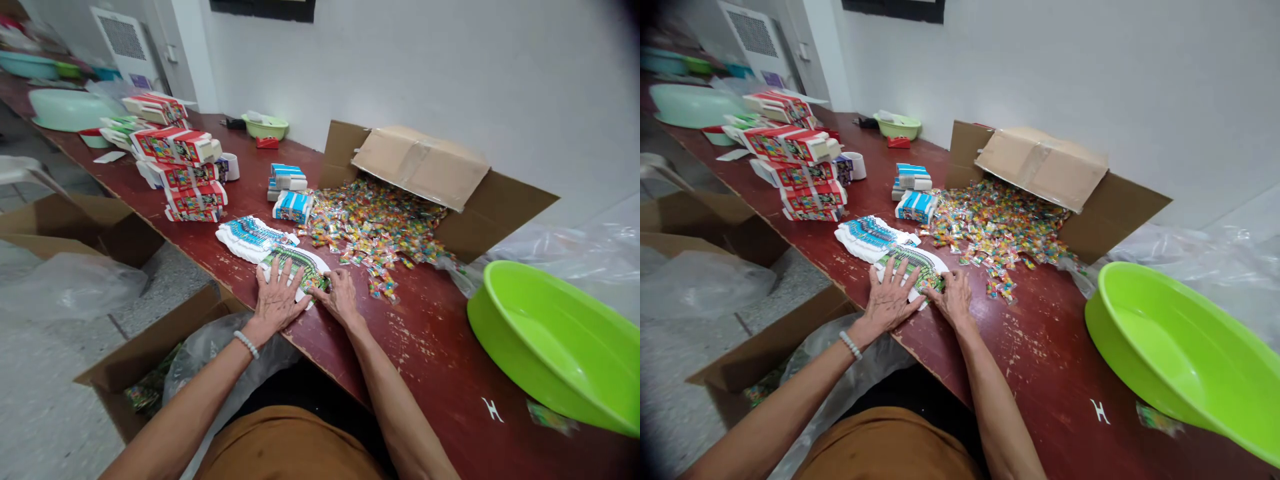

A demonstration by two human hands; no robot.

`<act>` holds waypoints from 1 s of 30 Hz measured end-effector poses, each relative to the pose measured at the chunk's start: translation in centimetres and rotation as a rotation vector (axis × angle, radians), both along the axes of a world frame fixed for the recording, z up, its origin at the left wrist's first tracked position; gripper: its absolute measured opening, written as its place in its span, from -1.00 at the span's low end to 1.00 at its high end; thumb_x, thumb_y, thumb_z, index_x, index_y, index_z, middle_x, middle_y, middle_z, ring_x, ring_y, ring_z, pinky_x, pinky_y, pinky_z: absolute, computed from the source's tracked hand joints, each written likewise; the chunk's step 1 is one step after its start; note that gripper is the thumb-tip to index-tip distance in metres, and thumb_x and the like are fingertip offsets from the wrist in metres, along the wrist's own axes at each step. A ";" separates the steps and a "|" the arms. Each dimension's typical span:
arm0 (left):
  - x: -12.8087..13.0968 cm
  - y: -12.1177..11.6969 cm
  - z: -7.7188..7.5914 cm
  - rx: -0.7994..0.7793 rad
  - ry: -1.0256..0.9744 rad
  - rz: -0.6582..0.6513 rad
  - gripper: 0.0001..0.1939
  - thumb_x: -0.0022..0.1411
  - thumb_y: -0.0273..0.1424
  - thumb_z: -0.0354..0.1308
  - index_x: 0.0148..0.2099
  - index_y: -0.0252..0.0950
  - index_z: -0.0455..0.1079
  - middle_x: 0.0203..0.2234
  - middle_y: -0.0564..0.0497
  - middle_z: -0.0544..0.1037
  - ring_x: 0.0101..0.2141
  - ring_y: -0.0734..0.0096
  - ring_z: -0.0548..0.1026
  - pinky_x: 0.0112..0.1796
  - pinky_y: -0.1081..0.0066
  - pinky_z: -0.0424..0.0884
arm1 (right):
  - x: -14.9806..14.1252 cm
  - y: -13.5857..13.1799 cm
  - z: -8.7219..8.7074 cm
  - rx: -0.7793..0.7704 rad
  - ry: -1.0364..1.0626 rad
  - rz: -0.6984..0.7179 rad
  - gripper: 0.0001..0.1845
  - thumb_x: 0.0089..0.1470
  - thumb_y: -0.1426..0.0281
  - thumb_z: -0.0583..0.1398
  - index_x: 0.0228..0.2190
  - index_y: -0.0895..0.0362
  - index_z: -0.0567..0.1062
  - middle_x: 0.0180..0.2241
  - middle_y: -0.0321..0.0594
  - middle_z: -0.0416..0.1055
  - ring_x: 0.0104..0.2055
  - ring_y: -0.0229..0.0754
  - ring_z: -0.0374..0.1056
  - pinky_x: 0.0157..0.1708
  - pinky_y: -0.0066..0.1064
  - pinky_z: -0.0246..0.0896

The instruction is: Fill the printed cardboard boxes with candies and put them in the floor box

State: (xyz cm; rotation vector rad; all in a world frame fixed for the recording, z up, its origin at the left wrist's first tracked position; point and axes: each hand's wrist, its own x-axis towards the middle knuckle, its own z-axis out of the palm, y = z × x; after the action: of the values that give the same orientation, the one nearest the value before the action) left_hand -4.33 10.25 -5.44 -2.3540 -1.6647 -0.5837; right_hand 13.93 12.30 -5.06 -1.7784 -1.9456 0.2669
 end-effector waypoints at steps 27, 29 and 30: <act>0.8 -5.8 5.4 -0.887 -0.994 -0.318 -0.68 0.21 -0.20 0.15 -0.22 -0.36 0.54 -0.54 0.11 0.45 -0.53 0.46 0.32 -0.52 0.53 0.19 | 1.8 -7.3 7.4 0.006 0.238 0.292 -0.91 0.05 0.40 0.37 -0.43 0.10 0.55 -0.37 -0.27 0.40 -0.37 -0.21 0.30 -0.37 -0.41 0.13; 0.9 -6.4 5.5 -0.888 -1.019 -0.286 -0.72 0.19 -0.21 0.17 -0.31 -0.34 0.52 -0.58 0.13 0.39 -0.54 0.49 0.25 -0.53 0.54 0.12 | 1.5 -7.4 7.3 -0.019 0.262 0.300 -0.86 0.01 0.42 0.40 -0.46 0.11 0.52 -0.42 -0.30 0.43 -0.40 -0.23 0.30 -0.39 -0.43 0.10; 1.0 -6.7 5.7 -0.884 -1.014 -0.282 -0.73 0.19 -0.21 0.17 -0.35 -0.34 0.50 -0.58 0.13 0.38 -0.53 0.50 0.24 -0.53 0.54 0.12 | 1.5 -7.4 7.1 -0.035 0.290 0.323 -0.84 0.00 0.41 0.40 -0.48 0.12 0.51 -0.45 -0.32 0.43 -0.42 -0.24 0.29 -0.40 -0.44 0.09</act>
State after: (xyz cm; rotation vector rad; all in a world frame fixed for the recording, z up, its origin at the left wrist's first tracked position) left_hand -3.36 3.57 0.27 -3.2289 -2.3264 -1.5630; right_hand 15.42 4.90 2.08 -1.3495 -2.0112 0.6339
